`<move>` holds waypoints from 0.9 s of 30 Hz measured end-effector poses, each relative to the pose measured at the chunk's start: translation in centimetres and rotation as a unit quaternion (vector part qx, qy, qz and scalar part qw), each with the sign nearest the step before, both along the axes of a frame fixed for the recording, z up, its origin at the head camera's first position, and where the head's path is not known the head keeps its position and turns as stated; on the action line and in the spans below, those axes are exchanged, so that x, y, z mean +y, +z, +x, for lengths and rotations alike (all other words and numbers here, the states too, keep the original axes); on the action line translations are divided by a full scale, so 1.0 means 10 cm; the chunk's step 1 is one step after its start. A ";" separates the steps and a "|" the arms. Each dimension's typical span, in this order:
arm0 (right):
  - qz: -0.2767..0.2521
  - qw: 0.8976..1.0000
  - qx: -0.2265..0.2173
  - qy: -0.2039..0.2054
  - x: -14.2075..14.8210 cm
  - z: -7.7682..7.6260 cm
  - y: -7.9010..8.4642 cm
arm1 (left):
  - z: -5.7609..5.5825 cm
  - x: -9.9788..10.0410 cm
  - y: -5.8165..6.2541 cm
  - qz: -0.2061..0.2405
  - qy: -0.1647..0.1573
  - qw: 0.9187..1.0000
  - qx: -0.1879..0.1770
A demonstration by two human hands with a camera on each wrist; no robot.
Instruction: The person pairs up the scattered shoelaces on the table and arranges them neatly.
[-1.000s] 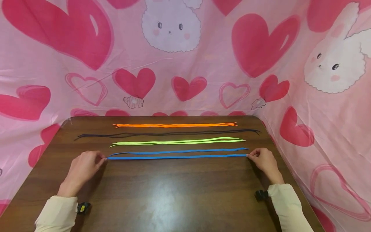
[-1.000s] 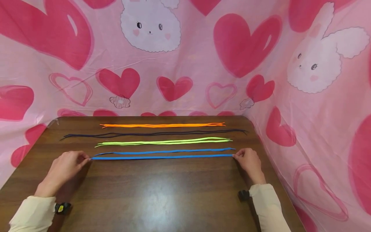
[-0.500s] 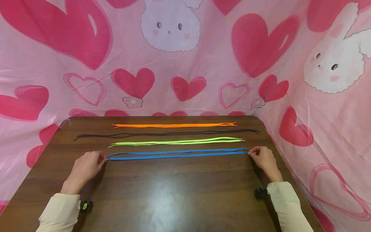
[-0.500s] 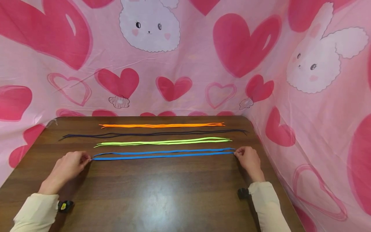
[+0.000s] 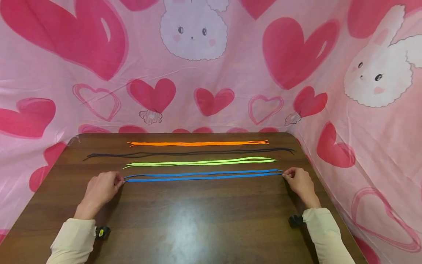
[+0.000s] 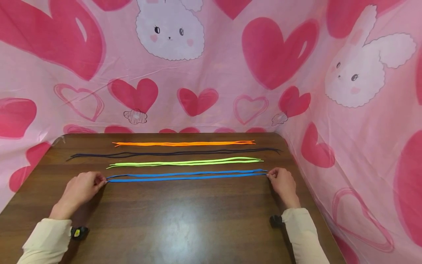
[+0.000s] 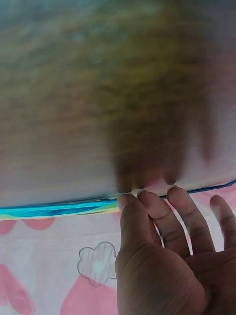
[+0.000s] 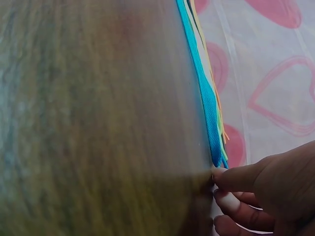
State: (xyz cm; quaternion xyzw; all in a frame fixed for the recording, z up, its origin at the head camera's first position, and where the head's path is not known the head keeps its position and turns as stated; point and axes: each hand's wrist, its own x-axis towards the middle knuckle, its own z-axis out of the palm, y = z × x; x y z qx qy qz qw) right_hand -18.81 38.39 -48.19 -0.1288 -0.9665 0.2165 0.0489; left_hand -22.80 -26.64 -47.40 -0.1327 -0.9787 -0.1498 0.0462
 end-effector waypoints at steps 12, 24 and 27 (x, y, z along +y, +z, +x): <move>-0.001 1.000 -0.014 -0.018 -0.07 -0.04 0.02 | 0.00 0.01 -0.02 0.005 0.031 0.999 -0.013; -0.002 1.000 0.024 -0.014 -0.07 -0.07 0.13 | 0.01 0.12 0.04 0.043 0.066 0.997 0.023; -0.008 0.997 0.071 0.002 -0.13 -0.14 0.20 | -0.03 0.23 0.08 0.069 0.054 0.994 0.067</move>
